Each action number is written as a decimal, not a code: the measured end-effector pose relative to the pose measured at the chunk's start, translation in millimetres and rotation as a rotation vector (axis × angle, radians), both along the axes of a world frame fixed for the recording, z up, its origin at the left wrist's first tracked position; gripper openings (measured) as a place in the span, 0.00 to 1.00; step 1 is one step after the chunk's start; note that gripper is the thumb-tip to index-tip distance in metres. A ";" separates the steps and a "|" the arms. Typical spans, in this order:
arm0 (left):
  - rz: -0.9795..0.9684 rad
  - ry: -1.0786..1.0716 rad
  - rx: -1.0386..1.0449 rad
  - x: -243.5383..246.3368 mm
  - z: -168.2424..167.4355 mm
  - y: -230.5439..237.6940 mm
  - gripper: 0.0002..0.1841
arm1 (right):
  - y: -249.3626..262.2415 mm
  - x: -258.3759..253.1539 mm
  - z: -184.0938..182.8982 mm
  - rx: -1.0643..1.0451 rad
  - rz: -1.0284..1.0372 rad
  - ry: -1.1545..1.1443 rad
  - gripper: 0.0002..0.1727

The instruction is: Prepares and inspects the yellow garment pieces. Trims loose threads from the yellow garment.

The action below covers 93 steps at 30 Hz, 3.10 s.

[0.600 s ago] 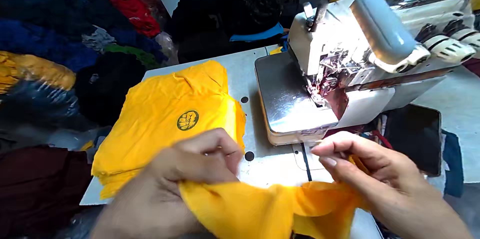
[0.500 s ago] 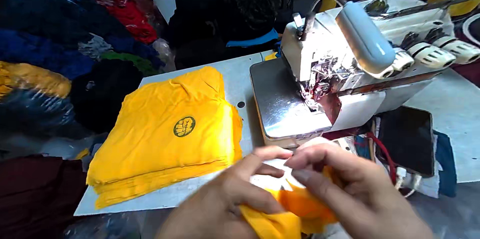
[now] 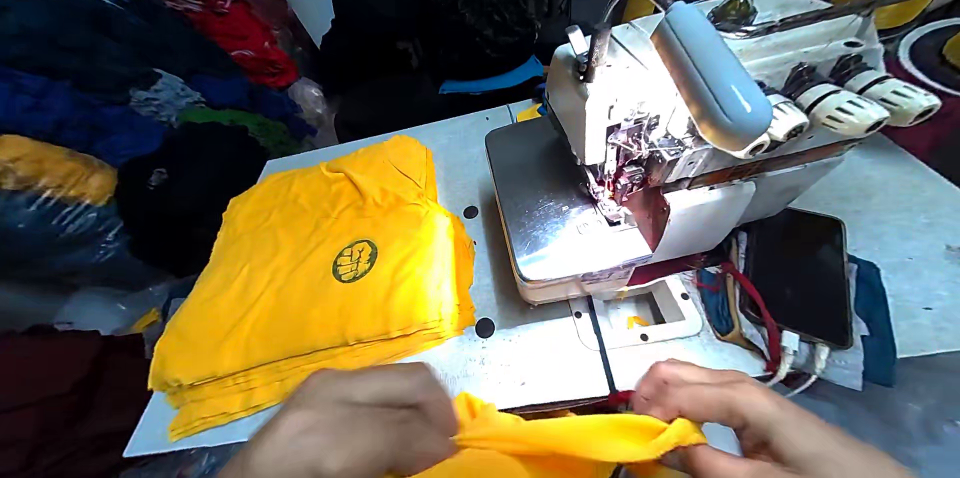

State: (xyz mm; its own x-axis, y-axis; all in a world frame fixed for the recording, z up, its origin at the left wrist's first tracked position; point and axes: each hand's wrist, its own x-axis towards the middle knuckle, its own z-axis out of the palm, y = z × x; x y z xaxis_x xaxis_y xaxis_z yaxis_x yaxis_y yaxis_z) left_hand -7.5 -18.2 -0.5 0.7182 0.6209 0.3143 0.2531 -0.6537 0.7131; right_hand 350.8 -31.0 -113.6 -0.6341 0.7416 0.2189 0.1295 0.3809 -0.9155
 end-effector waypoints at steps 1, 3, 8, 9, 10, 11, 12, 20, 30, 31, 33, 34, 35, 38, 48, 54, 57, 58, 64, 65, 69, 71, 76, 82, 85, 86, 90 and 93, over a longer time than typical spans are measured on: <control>0.067 0.010 -0.006 -12.4 6.4 0.2 0.11 | 0.4 7.0 2.8 -0.084 0.006 0.076 0.07; 0.353 0.053 0.061 -30.9 4.1 8.0 0.07 | 0.7 4.1 9.1 -0.291 -0.107 0.234 0.07; 0.816 0.295 0.167 -32.9 -71.5 47.9 0.17 | 24.0 -50.5 -25.3 -0.543 -0.585 0.224 0.09; 0.820 0.308 0.205 -29.2 -85.6 46.2 0.17 | 26.6 -56.9 -34.7 -0.525 -0.625 0.185 0.09; 0.808 0.304 0.250 -22.5 -97.7 39.5 0.16 | 27.3 -60.4 -41.7 -0.514 -0.654 0.164 0.09; 0.771 0.281 0.301 -14.0 -107.8 29.9 0.13 | 26.9 -61.6 -46.1 -0.510 -0.679 0.151 0.09; 0.699 0.245 0.347 -5.8 -115.7 20.1 0.10 | 26.6 -61.4 -47.4 -0.505 -0.692 0.140 0.09; 0.064 0.505 0.404 15.5 -131.9 -7.2 0.12 | 29.9 -62.4 -49.7 -0.488 -0.729 0.124 0.09; -0.057 0.402 0.301 22.9 -106.8 -1.4 0.09 | 31.7 -63.2 -42.6 -0.498 -0.725 0.115 0.09; -0.046 0.319 0.245 22.7 -102.2 2.4 0.11 | 32.7 -64.5 -43.8 -0.479 -0.717 0.113 0.09; -0.014 0.150 0.164 23.2 -100.2 11.5 0.12 | 36.0 -68.2 -45.2 -0.435 -0.699 0.104 0.09; 0.005 0.084 0.124 23.3 -101.3 16.0 0.11 | 37.9 -70.2 -45.5 -0.421 -0.694 0.098 0.09; 0.033 0.031 0.086 23.5 -103.3 20.8 0.10 | 40.5 -71.7 -44.9 -0.419 -0.695 0.095 0.10; 0.100 -0.093 -0.020 28.0 -104.0 27.6 0.08 | 43.6 -73.1 -38.3 -0.525 -0.702 0.193 0.11; 0.606 0.099 -0.105 15.8 -150.6 30.5 0.14 | 22.9 -74.7 -35.1 -0.745 -0.648 0.383 0.10; 0.509 0.002 0.050 23.2 -114.2 25.8 0.08 | 24.5 -79.5 -35.6 -0.641 -0.641 0.394 0.07; 0.226 -0.152 -0.111 48.2 -61.9 1.7 0.08 | 19.4 -80.1 -26.9 -0.529 -0.607 0.352 0.05; 0.138 -0.195 -0.153 54.9 -53.7 -1.9 0.07 | 19.3 -81.1 -23.0 -0.515 -0.599 0.347 0.02; 0.313 -0.140 -0.162 53.0 -109.3 27.4 0.08 | 23.8 -83.3 -5.9 -0.506 -0.484 0.368 0.07; 0.376 -0.134 -0.186 48.5 -116.9 28.5 0.08 | 22.3 -80.4 -0.9 -0.478 -0.463 0.388 0.06; 0.426 -0.093 -0.189 43.9 -119.6 23.7 0.04 | 21.8 -69.7 -25.2 -0.331 -0.590 0.190 0.09; 0.297 -0.148 -0.245 51.8 -101.4 18.5 0.04 | 21.9 -69.6 -30.3 -0.274 -0.625 0.109 0.11; 0.020 -0.293 -0.248 70.6 -65.6 14.5 0.06 | 25.8 -82.4 13.8 -0.300 -0.400 0.319 0.05; 0.273 -0.127 -0.092 59.1 -77.2 17.0 0.08 | 27.1 -77.2 -10.6 -0.450 -0.436 0.336 0.08; 0.186 -0.110 -0.198 71.8 -71.0 7.7 0.06 | 15.7 -77.2 -18.2 -0.562 -0.457 0.333 0.11; 0.126 -0.130 -0.210 76.3 -65.1 6.0 0.07 | 13.3 -78.0 -17.5 -0.579 -0.456 0.349 0.13; 0.126 -0.130 -0.107 89.3 -62.0 10.1 0.08 | 12.0 -77.0 -15.5 -0.480 -0.489 0.340 0.11; 0.153 -0.150 -0.102 97.9 -68.1 10.8 0.07 | 11.8 -77.8 -7.6 -0.382 -0.534 0.373 0.06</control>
State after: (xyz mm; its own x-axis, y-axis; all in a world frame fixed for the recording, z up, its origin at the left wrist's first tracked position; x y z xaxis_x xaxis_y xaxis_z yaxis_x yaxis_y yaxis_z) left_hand 90.4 -7.4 -68.6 0.5632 0.7529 0.3404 0.2298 -0.5384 0.8108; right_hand 273.0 -19.2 -121.3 -0.1017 0.9947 0.0149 -0.1372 0.0008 -0.9905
